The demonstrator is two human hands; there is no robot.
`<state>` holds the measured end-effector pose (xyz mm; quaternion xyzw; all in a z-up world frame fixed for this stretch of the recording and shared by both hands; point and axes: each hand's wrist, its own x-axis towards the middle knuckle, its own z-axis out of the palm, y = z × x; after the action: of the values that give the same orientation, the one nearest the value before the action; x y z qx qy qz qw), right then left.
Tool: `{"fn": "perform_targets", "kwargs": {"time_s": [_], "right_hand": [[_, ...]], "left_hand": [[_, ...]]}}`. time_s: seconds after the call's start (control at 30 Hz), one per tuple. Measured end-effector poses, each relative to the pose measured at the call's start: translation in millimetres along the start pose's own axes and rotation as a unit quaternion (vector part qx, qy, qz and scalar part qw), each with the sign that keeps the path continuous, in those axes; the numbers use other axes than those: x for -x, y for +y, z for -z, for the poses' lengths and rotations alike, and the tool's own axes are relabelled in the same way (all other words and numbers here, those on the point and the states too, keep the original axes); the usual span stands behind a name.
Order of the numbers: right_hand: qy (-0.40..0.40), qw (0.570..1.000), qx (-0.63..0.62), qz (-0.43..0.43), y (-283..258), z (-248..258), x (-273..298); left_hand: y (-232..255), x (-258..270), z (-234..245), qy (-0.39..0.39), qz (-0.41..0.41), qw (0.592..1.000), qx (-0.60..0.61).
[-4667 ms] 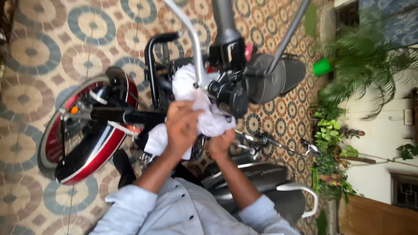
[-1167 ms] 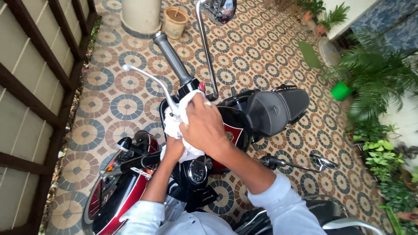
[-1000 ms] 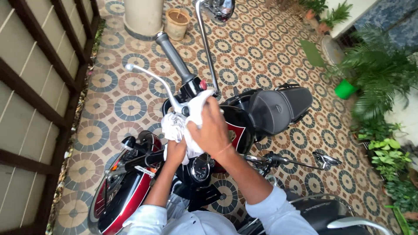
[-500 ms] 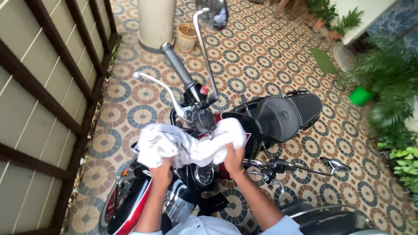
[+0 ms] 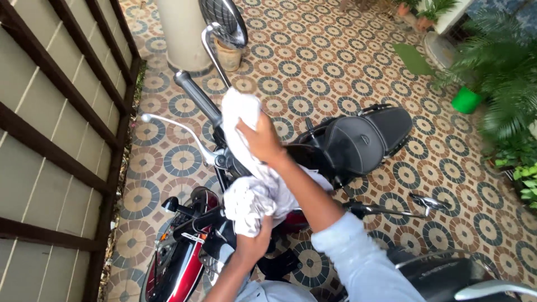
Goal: The recorder cleans a motorcycle using a white cloth, wiping down the fuel tank, mirrors, and various parts of the body.
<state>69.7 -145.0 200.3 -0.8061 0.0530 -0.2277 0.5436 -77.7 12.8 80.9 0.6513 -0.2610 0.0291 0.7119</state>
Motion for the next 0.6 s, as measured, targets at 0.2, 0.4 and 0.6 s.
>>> {"fn": "perform_targets", "kwargs": {"time_s": [0.2,0.4,0.6], "right_hand": [[-0.146,0.934,-0.325,0.034,48.0,9.7,-17.2],[-0.04,0.992,0.016,0.118,-36.9,-11.9,-20.2],[0.019,0.968,0.161,0.192,-92.5,-23.8,-41.4]], "left_hand": [[-8.7,1.7,20.0,0.036,-0.075,0.993,-0.08],[19.3,-13.4,34.1,0.05,-0.045,0.998,0.008],[42.8,-30.7,19.9,0.001,-0.074,0.997,-0.006]]}}
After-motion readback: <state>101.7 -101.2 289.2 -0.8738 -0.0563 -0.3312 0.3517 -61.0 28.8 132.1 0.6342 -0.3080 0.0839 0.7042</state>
